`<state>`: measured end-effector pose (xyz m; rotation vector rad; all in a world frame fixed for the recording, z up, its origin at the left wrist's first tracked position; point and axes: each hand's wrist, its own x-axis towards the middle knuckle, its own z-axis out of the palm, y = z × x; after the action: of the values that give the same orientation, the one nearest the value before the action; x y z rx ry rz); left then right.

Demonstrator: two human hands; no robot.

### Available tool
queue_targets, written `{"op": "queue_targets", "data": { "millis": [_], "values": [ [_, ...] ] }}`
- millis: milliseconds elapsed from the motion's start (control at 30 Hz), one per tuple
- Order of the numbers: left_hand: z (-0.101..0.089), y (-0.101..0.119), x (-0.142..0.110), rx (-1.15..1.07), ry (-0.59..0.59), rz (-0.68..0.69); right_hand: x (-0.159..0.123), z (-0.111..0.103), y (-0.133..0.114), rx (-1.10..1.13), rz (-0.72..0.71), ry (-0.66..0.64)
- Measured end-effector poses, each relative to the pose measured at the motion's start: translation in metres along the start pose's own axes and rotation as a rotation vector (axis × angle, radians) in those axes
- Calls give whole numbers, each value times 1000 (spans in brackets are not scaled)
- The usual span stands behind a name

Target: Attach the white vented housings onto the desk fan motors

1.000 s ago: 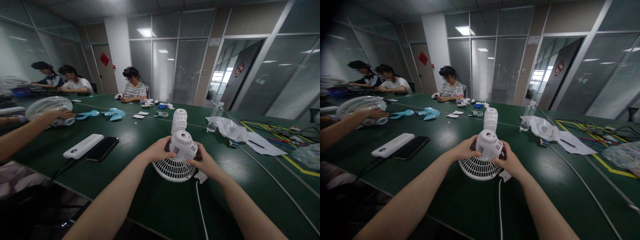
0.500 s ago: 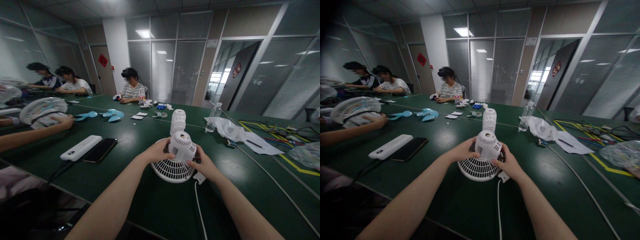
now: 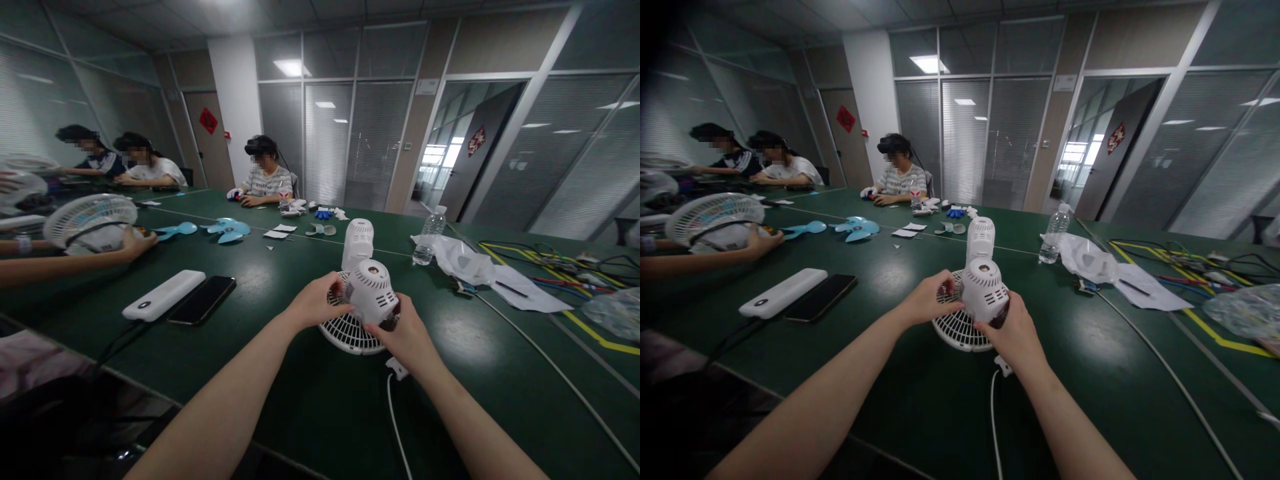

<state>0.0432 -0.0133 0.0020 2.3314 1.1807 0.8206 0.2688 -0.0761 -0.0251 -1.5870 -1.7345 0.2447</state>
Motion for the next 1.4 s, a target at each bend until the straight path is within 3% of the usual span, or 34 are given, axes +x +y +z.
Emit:
{"op": "queue_targets", "data": {
  "millis": [67,267,500,700,967,1267,1400],
  "values": [
    [2,0,1,23,-42,12,-1,-4,-2,14,-7,-38],
    [9,-15,7,50,18,-34,-2,-15,-7,95,-65,-159],
    [12,-21,9,63,22,-34,2,-1,8,-10,-66,79],
    [11,-19,8,34,3,-36,5,6,16,-115,-154,-108],
    [15,-28,7,43,-1,-57,1,-1,6,-193,-287,-66],
    [11,-26,8,123,5,-67,2,0,8,-157,-253,-46],
    [6,-22,10,255,81,-148,3,0,9,-88,-191,-35]
  ]
}}
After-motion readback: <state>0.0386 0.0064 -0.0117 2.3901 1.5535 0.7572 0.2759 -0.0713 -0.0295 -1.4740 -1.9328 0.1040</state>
